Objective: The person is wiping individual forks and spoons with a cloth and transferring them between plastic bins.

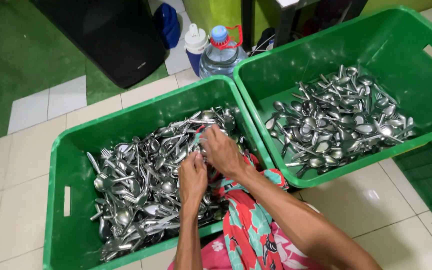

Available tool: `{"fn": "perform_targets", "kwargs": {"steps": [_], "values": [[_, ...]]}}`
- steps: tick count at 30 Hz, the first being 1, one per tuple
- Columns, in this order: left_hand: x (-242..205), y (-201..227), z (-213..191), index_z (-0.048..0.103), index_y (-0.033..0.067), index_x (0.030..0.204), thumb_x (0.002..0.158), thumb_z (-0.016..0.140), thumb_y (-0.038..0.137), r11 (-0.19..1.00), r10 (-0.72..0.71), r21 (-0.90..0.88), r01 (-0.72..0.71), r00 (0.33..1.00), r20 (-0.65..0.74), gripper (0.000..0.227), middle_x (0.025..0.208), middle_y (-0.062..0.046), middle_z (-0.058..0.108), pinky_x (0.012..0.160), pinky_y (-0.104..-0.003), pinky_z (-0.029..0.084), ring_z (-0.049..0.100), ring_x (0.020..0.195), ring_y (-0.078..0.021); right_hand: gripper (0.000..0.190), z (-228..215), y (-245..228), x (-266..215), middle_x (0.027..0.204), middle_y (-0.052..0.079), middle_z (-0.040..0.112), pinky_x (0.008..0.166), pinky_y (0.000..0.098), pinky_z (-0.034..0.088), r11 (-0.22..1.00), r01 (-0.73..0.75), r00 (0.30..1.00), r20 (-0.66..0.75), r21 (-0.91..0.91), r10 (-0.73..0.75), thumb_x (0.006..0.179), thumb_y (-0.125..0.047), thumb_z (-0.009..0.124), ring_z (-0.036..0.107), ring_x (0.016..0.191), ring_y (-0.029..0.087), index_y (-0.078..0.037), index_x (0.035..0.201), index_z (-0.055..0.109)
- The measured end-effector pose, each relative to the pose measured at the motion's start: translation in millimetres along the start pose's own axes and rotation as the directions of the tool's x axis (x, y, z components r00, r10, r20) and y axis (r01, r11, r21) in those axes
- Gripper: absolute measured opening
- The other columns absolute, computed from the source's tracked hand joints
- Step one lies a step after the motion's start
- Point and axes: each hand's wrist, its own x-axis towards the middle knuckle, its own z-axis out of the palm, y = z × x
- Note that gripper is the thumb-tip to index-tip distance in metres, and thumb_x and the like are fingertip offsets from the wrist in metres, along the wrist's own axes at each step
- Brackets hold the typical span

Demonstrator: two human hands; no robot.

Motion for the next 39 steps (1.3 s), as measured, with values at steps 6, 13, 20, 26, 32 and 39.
{"fn": "perform_targets", "kwargs": {"steps": [6,13,20,26,32,39], "values": [[-1,-2,9,0.071,0.0008,0.099,0.101,0.046,0.012,0.999,-0.025,-0.047,0.025,1.000,0.007,0.028,0.084,-0.023,0.072,0.077,-0.048,0.053,0.070,0.084,-0.0395,0.017,-19,-9,-9,0.096,0.014,0.054,0.053,0.0532,0.056,0.984,-0.148,0.989,-0.005,0.098,0.149,0.096,-0.016,0.061,0.067,0.073,0.049,-0.007,0.111,0.058],[0,-55,34,0.068,0.0081,0.089,0.101,0.047,0.016,0.998,-0.030,-0.065,0.026,0.997,-0.065,0.025,0.072,-0.019,0.066,0.076,-0.044,0.051,0.068,0.079,-0.0363,0.014,-12,-4,-18,0.100,0.013,0.055,0.055,0.0517,0.057,0.997,-0.051,0.993,0.105,0.064,0.044,0.091,-0.013,0.059,0.067,0.078,0.046,-0.009,0.105,0.058],[2,-61,39,0.064,0.0009,0.089,0.102,0.044,0.017,0.991,-0.050,-0.129,0.042,0.997,-0.063,0.029,0.077,-0.026,0.064,0.079,-0.050,0.049,0.063,0.079,-0.0433,0.008,12,4,-18,0.094,0.010,0.053,0.048,0.0443,0.055,0.991,0.085,0.995,-0.036,-0.101,-0.089,0.092,-0.015,0.055,0.067,0.069,0.039,-0.010,0.098,0.055],[0,-70,41,0.068,0.0073,0.087,0.104,0.040,0.017,0.986,-0.037,-0.159,0.042,0.999,0.037,0.034,0.067,-0.008,0.057,0.074,-0.039,0.049,0.056,0.070,-0.0240,0.009,14,18,-17,0.090,0.012,0.051,0.050,0.0455,0.055,0.992,0.012,0.996,-0.081,-0.126,-0.022,0.092,-0.008,0.053,0.066,0.069,0.039,-0.005,0.100,0.055],[-5,-67,42,0.067,0.0050,0.092,0.102,0.044,0.021,0.996,-0.035,-0.079,0.033,0.999,-0.022,0.030,0.078,-0.025,0.066,0.078,-0.049,0.049,0.064,0.081,-0.0421,0.022,11,7,-27,0.093,0.014,0.052,0.048,0.0535,0.055,0.999,-0.036,0.999,-0.022,-0.021,0.036,0.091,-0.010,0.056,0.066,0.068,0.045,-0.005,0.113,0.057],[-10,-49,39,0.063,0.0011,0.093,0.102,0.045,0.020,1.000,-0.011,-0.030,0.008,0.995,-0.101,0.028,0.086,-0.028,0.066,0.080,-0.052,0.049,0.065,0.089,-0.0473,0.025,5,-3,-26,0.094,0.011,0.052,0.050,0.0527,0.057,0.997,-0.076,0.997,0.001,0.027,0.076,0.089,-0.013,0.059,0.067,0.070,0.043,-0.011,0.113,0.056]]}}
